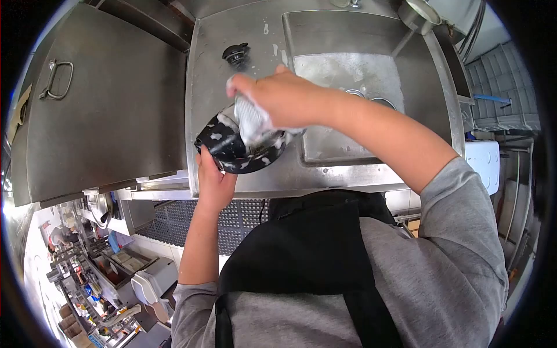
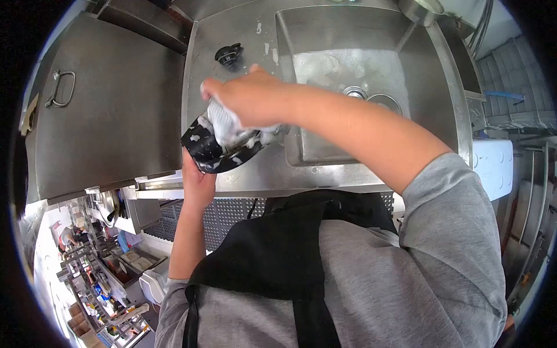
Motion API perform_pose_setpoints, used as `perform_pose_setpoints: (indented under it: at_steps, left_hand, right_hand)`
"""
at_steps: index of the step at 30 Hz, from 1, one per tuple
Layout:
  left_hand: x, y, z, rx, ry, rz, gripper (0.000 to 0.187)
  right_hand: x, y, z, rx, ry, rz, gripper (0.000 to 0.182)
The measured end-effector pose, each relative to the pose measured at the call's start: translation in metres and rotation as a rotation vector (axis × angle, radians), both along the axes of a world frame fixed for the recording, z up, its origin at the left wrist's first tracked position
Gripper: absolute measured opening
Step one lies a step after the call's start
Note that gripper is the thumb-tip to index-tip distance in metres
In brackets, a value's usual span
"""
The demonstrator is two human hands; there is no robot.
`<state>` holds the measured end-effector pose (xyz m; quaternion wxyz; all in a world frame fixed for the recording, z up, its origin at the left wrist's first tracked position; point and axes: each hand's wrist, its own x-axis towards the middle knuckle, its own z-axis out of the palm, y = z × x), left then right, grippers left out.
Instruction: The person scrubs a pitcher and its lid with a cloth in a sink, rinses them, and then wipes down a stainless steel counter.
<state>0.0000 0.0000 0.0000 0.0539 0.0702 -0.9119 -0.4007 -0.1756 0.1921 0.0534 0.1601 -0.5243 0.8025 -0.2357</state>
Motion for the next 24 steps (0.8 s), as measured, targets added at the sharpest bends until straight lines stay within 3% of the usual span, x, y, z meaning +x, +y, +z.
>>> perform_pose_setpoints:
  at_steps: [3, 6, 10, 13, 15, 16, 19, 21, 22, 24]
  left_hand:
    - [-0.011, 0.003, 0.002, 0.031, 0.069, -0.019, 0.072]
    - [-0.008, 0.009, 0.003, -0.139, 0.170, -0.070, 0.065]
    - [-0.008, 0.007, 0.003, -0.102, 0.134, -0.059, 0.064]
    - [-0.006, 0.008, 0.003, -0.038, 0.142, -0.055, 0.062]
    - [-0.003, 0.010, 0.009, -0.113, 0.109, -0.053, 0.051]
    - [-0.001, 0.009, 0.008, -0.113, 0.104, -0.052, 0.051]
    - [0.000, 0.006, 0.003, -0.061, 0.101, -0.055, 0.051]
    - [0.005, 0.004, 0.000, -0.116, 0.123, -0.098, 0.053]
    - [0.006, 0.009, 0.006, -0.225, 0.138, -0.104, 0.052]
    - [0.007, 0.011, 0.004, -0.198, 0.146, -0.106, 0.052]
  right_hand:
    - [-0.012, -0.003, -0.006, -0.258, -0.010, -0.118, 0.059]
    - [0.017, 0.000, 0.015, 0.013, 0.138, 0.083, 0.055]
    - [0.000, -0.004, 0.013, -0.023, 0.016, 0.032, 0.056]
    - [-0.001, -0.006, 0.007, -0.220, -0.027, -0.069, 0.055]
    - [0.013, -0.005, 0.015, 0.046, 0.071, 0.035, 0.058]
    - [0.013, -0.005, 0.014, 0.046, 0.066, 0.037, 0.058]
    - [-0.003, 0.002, 0.004, -0.033, -0.050, 0.049, 0.063]
    - [-0.031, 0.005, -0.026, -0.178, -0.385, -0.142, 0.069]
    - [-0.034, 0.010, -0.034, -0.180, -0.389, -0.140, 0.069]
    - [-0.036, 0.019, -0.037, -0.121, -0.471, -0.270, 0.070]
